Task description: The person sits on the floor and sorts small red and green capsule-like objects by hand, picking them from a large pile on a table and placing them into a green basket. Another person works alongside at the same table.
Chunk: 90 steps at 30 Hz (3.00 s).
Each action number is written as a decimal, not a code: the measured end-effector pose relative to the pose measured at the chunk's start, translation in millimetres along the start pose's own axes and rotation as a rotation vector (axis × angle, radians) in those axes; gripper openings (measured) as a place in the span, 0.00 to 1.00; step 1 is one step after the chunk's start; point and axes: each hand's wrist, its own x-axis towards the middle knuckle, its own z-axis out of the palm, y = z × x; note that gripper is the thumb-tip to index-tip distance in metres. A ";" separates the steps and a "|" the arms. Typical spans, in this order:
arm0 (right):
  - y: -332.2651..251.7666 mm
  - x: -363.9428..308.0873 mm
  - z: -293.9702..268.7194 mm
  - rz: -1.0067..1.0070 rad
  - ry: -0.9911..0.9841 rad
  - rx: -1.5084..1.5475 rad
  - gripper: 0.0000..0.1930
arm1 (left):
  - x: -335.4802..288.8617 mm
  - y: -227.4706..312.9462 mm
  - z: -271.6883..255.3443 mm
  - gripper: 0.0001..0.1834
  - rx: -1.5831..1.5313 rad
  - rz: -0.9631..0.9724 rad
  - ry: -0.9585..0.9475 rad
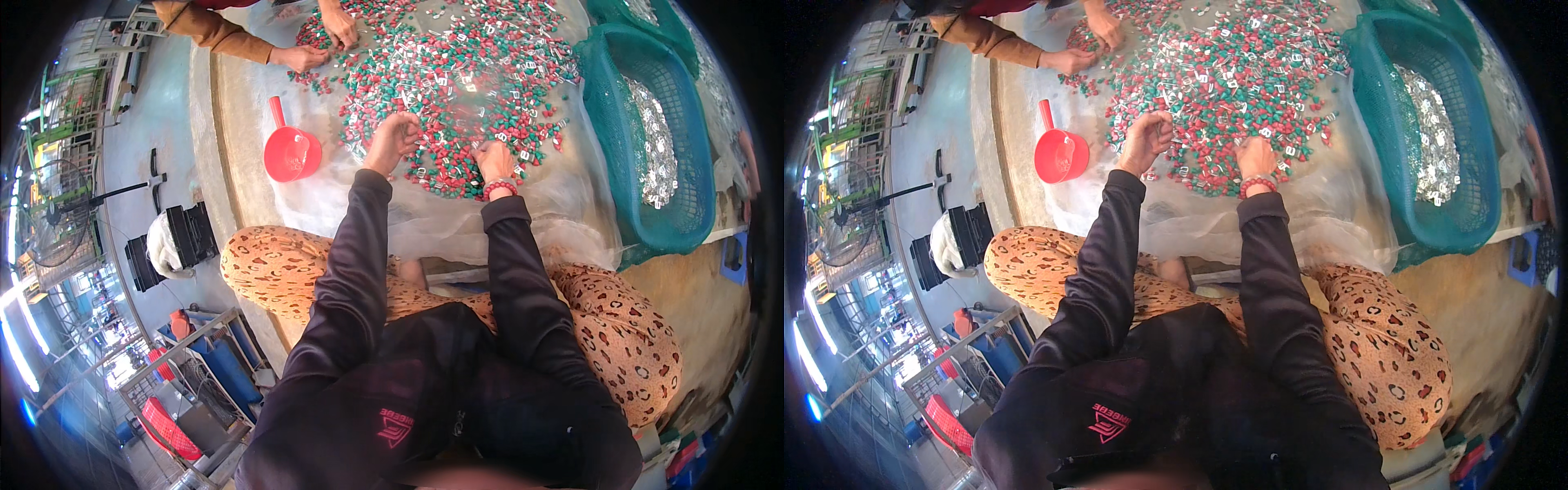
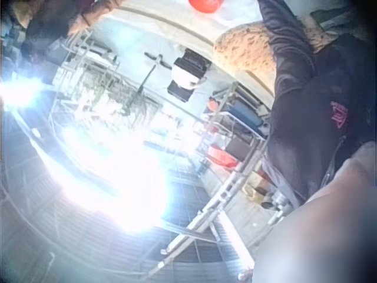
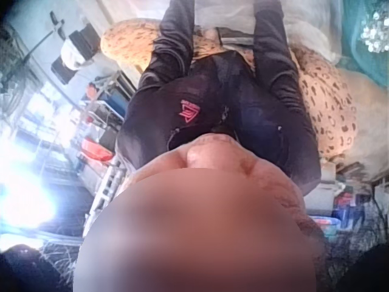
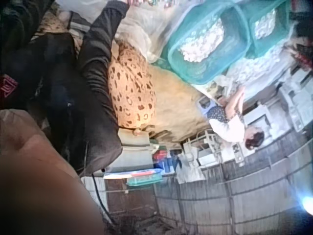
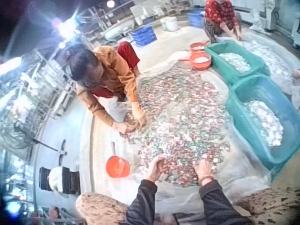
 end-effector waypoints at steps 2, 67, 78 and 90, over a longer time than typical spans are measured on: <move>2.5 2.5 4.2 0.010 0.017 0.122 0.11 | 4.5 -3.1 -2.8 0.10 0.525 -0.018 0.157; -19.2 10.1 -95.4 0.208 -0.364 2.108 0.14 | 20.0 13.9 175.1 0.17 1.172 0.694 -0.129; 12.6 10.5 -133.2 -0.093 -0.913 2.856 0.15 | 35.5 -99.3 16.5 0.10 0.707 -0.310 -0.097; -14.1 -1.9 -155.3 0.242 -1.114 3.122 0.06 | 35.6 -76.3 -4.9 0.21 1.577 0.047 -0.282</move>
